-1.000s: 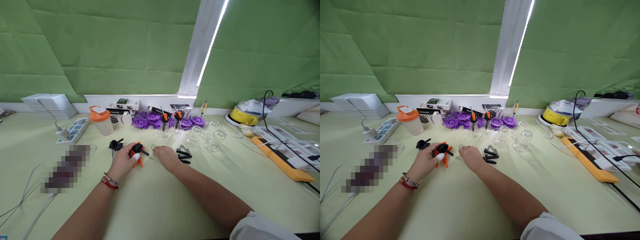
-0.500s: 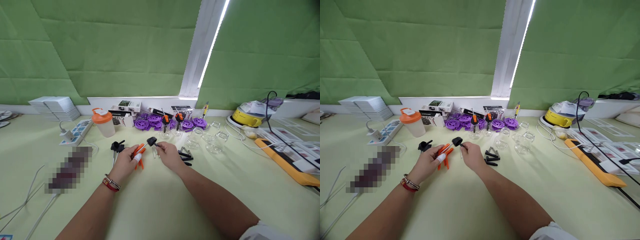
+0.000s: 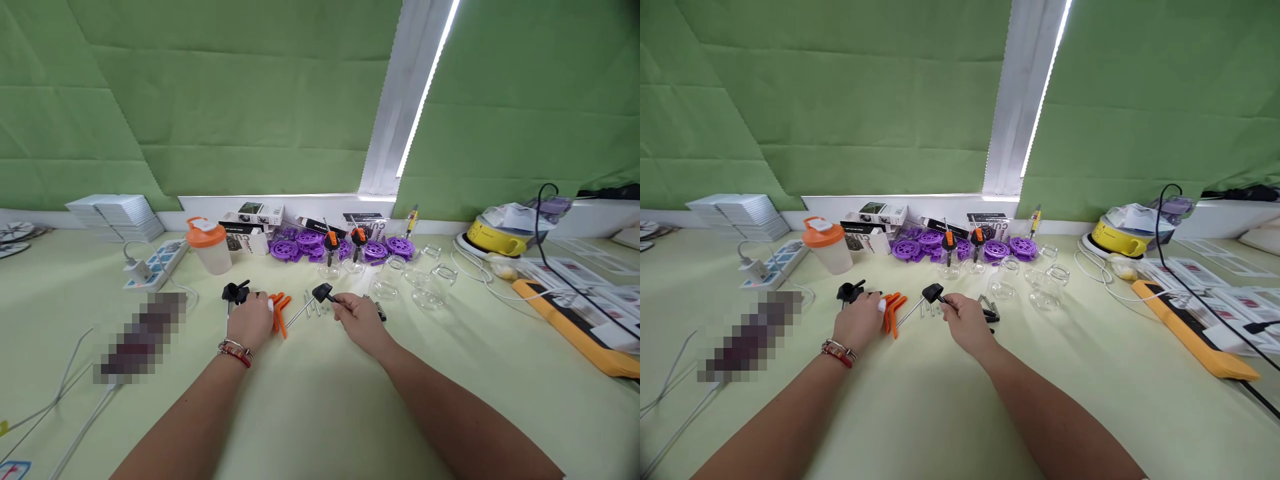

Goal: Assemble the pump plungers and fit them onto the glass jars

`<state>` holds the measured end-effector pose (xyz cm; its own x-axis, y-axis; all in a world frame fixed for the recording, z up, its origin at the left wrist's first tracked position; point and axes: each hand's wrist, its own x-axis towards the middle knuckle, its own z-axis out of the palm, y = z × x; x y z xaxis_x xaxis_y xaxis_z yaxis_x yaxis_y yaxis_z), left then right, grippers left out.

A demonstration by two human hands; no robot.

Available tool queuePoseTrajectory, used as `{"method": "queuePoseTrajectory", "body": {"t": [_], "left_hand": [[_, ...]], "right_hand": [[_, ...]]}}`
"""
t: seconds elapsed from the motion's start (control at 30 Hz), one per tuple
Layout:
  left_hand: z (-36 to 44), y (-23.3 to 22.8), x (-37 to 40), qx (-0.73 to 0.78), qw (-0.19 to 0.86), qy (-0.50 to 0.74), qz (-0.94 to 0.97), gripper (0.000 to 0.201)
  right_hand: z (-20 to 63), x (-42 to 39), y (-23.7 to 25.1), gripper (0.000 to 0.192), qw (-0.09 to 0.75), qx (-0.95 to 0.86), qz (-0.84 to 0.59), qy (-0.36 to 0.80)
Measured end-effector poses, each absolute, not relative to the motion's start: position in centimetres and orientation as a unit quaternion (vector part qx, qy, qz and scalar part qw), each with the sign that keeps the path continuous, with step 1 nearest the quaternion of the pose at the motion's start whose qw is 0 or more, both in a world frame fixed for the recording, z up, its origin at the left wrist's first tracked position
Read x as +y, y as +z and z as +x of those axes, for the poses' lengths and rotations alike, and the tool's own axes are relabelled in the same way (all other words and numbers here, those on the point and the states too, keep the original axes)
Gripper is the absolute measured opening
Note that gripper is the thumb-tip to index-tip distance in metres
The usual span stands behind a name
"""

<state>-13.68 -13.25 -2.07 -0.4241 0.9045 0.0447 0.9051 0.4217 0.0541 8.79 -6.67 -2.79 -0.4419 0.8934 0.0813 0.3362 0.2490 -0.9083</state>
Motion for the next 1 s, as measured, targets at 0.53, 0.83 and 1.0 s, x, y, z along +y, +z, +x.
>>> {"method": "queuePoseTrajectory", "body": {"t": [0.53, 0.83, 1.0], "left_hand": [[-15.4, 1.1, -15.7, -0.850, 0.072, -0.097, -0.513, 0.054], [-21.7, -1.4, -15.6, -0.919, -0.008, -0.129, -0.372, 0.044], [-22.4, -2.9, -14.7, -0.919, -0.040, -0.121, -0.373, 0.038]], "right_hand": [[9.0, -7.0, -0.7, 0.038, 0.357, -0.763, -0.349, 0.410], [11.3, -2.2, -1.1, 0.033, 0.406, -0.740, -0.414, 0.341], [11.0, 1.5, -0.1, 0.035, 0.412, -0.786, -0.434, 0.153]]}}
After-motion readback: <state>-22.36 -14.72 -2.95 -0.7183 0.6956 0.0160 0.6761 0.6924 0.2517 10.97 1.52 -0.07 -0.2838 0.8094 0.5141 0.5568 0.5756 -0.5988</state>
